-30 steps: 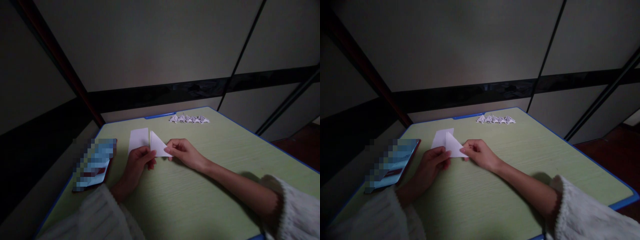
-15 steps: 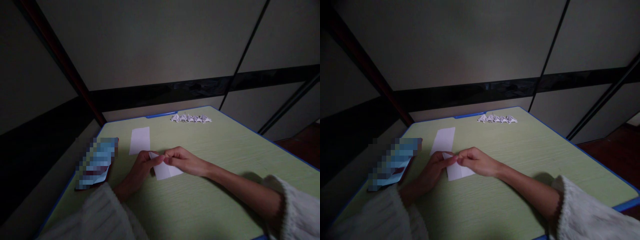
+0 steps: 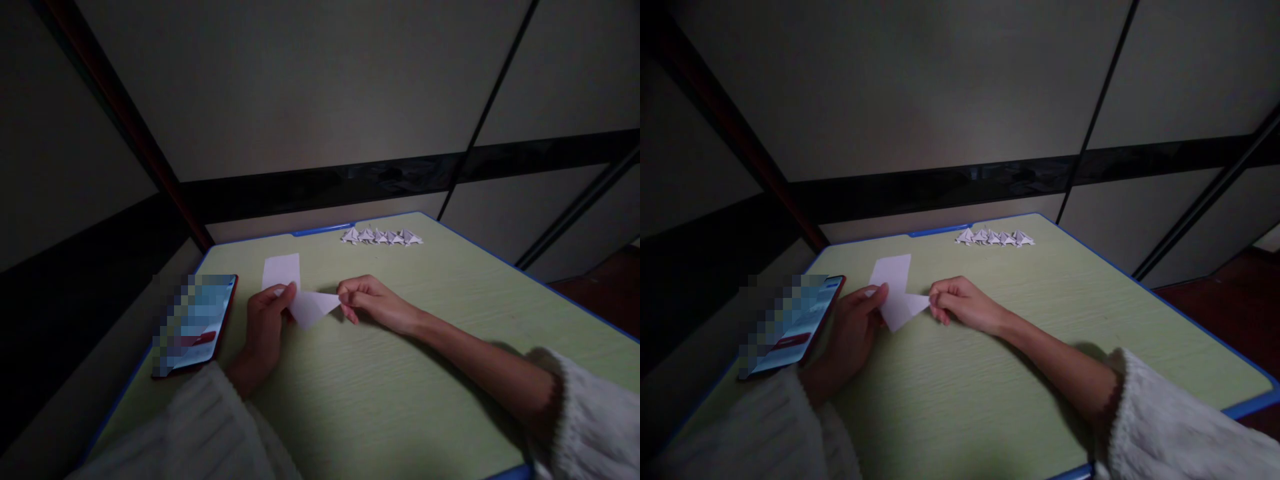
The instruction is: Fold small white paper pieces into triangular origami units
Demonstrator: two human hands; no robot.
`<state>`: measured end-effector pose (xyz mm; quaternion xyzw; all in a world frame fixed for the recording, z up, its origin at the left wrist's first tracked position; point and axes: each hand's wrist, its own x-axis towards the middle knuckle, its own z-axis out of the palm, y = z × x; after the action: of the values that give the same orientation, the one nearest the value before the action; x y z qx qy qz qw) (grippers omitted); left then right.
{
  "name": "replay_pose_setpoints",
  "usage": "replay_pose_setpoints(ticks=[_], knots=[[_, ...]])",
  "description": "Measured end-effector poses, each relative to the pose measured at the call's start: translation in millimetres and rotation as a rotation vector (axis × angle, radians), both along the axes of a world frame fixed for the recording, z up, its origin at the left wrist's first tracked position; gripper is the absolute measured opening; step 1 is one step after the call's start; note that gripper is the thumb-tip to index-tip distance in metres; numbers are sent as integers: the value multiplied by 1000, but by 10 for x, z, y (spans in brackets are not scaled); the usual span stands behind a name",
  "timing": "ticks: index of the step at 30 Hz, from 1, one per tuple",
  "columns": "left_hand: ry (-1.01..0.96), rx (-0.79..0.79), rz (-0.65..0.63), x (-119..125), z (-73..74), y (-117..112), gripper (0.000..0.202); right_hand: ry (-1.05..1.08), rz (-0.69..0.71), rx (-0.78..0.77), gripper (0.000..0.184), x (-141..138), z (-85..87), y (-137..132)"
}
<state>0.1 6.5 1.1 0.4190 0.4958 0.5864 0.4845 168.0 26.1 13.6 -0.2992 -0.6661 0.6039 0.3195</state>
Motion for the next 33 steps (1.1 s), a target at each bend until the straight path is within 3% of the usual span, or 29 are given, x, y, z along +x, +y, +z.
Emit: replay_pose_setpoints(ticks=[3,6,13,26,33], knots=[[55,16,23,-16,10,13,24,108,-98,10,16,53,-14,45],[213,33,-32,17,32,-8,23,102,-210,113,11,82,-10,54],[388,71,-179,113,17,-50,17,-144,80,60,22,0,-63,-41],[320,-6,-541,64,-59,-34,20,-141,214,-78,14,201,-2,112],[272,-2,-496,81,-53,-13,19,-68,219,-162,12,285,-39,180]])
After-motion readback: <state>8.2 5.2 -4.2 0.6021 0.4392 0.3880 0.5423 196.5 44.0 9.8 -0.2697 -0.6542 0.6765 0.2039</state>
